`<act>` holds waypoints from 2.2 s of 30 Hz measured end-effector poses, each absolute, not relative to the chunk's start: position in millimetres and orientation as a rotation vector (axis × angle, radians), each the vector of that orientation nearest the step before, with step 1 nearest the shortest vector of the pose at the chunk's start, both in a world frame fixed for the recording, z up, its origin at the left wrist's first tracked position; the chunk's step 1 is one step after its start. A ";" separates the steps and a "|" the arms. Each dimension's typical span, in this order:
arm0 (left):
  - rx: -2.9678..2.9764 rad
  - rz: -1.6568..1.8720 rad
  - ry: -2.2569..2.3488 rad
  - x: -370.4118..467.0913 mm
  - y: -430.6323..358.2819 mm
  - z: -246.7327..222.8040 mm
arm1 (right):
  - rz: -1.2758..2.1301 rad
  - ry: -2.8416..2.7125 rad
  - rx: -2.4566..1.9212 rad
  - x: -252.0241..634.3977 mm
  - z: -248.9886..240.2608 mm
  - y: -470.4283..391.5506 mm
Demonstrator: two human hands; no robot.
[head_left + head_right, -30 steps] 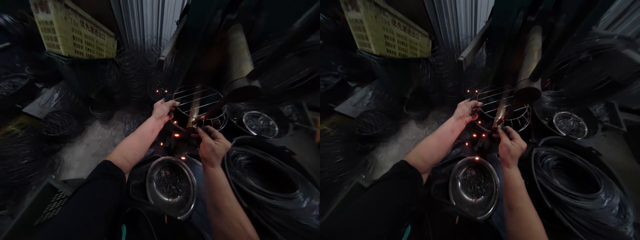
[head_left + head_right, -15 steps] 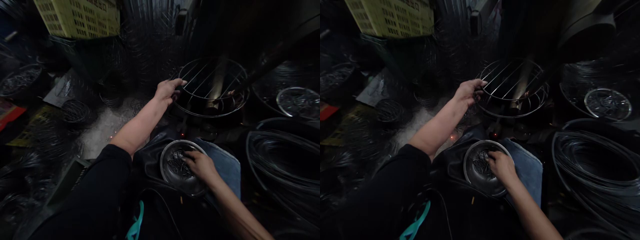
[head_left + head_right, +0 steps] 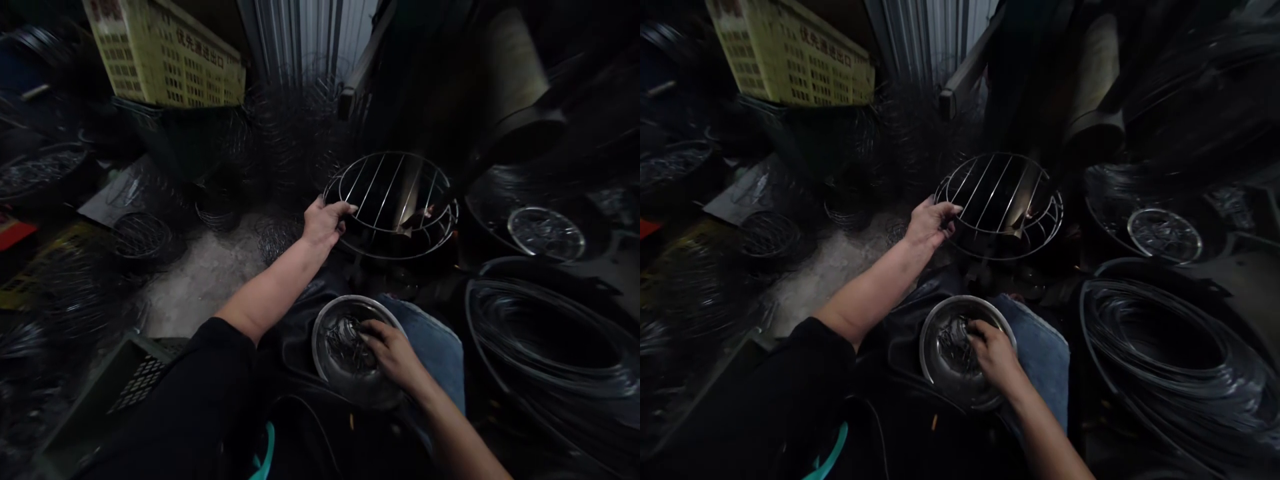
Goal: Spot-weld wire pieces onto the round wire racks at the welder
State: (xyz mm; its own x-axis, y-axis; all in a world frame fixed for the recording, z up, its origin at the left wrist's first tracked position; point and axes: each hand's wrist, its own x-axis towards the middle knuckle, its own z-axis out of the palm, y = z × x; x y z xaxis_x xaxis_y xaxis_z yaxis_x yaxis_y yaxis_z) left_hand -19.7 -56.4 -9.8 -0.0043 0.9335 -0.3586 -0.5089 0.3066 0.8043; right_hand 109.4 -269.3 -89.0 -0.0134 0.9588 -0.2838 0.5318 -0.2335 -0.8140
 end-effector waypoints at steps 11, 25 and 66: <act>0.559 1.288 0.961 -5.9 -71.9 -14.6 | 0.400 -1.163 -1.832 158.4 -12.4 -184.2; 0.584 1.289 0.918 -1.4 -50.5 -8.5 | 0.419 -0.652 -1.421 126.5 -36.1 -154.4; 0.581 1.155 1.098 15.1 -25.2 -9.7 | 0.423 -0.877 -1.618 152.2 -37.5 -156.5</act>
